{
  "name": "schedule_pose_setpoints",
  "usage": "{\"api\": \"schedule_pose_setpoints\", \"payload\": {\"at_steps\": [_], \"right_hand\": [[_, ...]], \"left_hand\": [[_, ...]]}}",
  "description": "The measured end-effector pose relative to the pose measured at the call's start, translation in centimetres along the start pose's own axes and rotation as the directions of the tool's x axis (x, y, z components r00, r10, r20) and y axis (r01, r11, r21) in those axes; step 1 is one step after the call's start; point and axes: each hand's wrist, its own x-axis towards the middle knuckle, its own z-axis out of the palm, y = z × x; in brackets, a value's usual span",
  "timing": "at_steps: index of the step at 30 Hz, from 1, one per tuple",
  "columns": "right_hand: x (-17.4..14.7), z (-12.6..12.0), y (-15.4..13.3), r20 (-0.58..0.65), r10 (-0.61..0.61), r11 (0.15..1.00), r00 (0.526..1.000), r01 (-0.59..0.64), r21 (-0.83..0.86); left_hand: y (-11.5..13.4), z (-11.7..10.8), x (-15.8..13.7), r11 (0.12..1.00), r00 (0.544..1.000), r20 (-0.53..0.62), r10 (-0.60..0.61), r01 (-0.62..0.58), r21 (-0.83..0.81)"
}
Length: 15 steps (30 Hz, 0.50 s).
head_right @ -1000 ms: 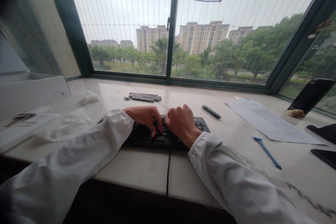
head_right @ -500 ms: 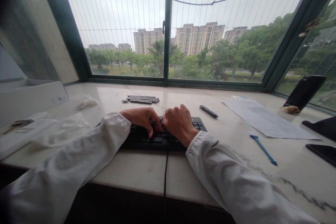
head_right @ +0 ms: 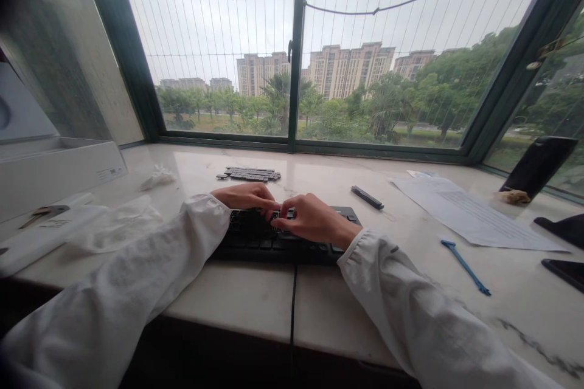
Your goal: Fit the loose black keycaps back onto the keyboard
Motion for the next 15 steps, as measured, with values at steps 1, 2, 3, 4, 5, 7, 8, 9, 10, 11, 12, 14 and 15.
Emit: {"api": "schedule_pose_setpoints", "payload": {"at_steps": [1, 2, 3, 4, 5, 7, 8, 9, 10, 11, 12, 14, 15], "right_hand": [[0.01, 0.12, -0.11, 0.013, -0.034, 0.999, 0.999, 0.034, 0.043], [0.00, 0.19, -0.22, 0.026, -0.060, 0.995, 0.998, 0.058, 0.076], [-0.01, 0.22, -0.31, 0.042, -0.077, 0.992, 0.996, 0.072, 0.103], [-0.03, 0.20, -0.36, 0.061, -0.084, 0.989, 0.995, 0.076, 0.124], [-0.05, 0.15, -0.39, 0.078, -0.085, 0.988, 0.993, 0.073, 0.139], [-0.06, -0.01, -0.35, 0.097, -0.080, 0.986, 0.992, 0.064, 0.154], [-0.05, -0.09, -0.29, 0.103, -0.077, 0.986, 0.992, 0.061, 0.156], [-0.04, -0.16, -0.23, 0.106, -0.074, 0.986, 0.992, 0.057, 0.154], [-0.02, -0.22, -0.18, 0.109, -0.070, 0.987, 0.992, 0.054, 0.149], [-0.01, -0.27, -0.14, 0.114, -0.067, 0.989, 0.991, 0.051, 0.139], [0.00, -0.31, -0.12, 0.120, -0.067, 0.991, 0.991, 0.052, 0.124], [0.00, -0.40, -0.14, 0.126, -0.075, 0.995, 0.989, 0.065, 0.078], [-0.02, -0.45, -0.17, 0.126, -0.084, 0.996, 0.988, 0.078, 0.052]], "left_hand": [[-0.18, -0.05, -0.05, 1.000, 0.999, -0.039, -0.013, 0.013, -0.002], [-0.36, -0.08, -0.09, 1.000, 0.997, -0.078, -0.026, 0.026, 0.004], [-0.53, -0.10, -0.12, 0.999, 0.993, -0.110, -0.035, 0.037, 0.016], [-0.67, -0.11, -0.13, 0.999, 0.991, -0.131, -0.040, 0.044, 0.029], [-0.79, -0.10, -0.13, 0.998, 0.989, -0.142, -0.040, 0.046, 0.040], [-0.96, -0.09, -0.09, 0.998, 0.988, -0.150, -0.021, 0.030, 0.058], [-1.01, -0.08, -0.06, 0.998, 0.988, -0.153, -0.008, 0.018, 0.065], [-1.04, -0.07, -0.02, 0.997, 0.988, -0.153, 0.005, 0.006, 0.073], [-1.06, -0.06, 0.03, 0.997, 0.988, -0.151, 0.017, -0.004, 0.083], [-1.07, -0.05, 0.06, 0.996, 0.989, -0.148, 0.026, -0.013, 0.092], [-1.07, -0.03, 0.10, 0.995, 0.989, -0.143, 0.034, -0.020, 0.100], [-1.08, 0.00, 0.14, 0.993, 0.991, -0.127, 0.047, -0.033, 0.111], [-1.08, 0.01, 0.15, 0.993, 0.991, -0.122, 0.055, -0.041, 0.114]]}}
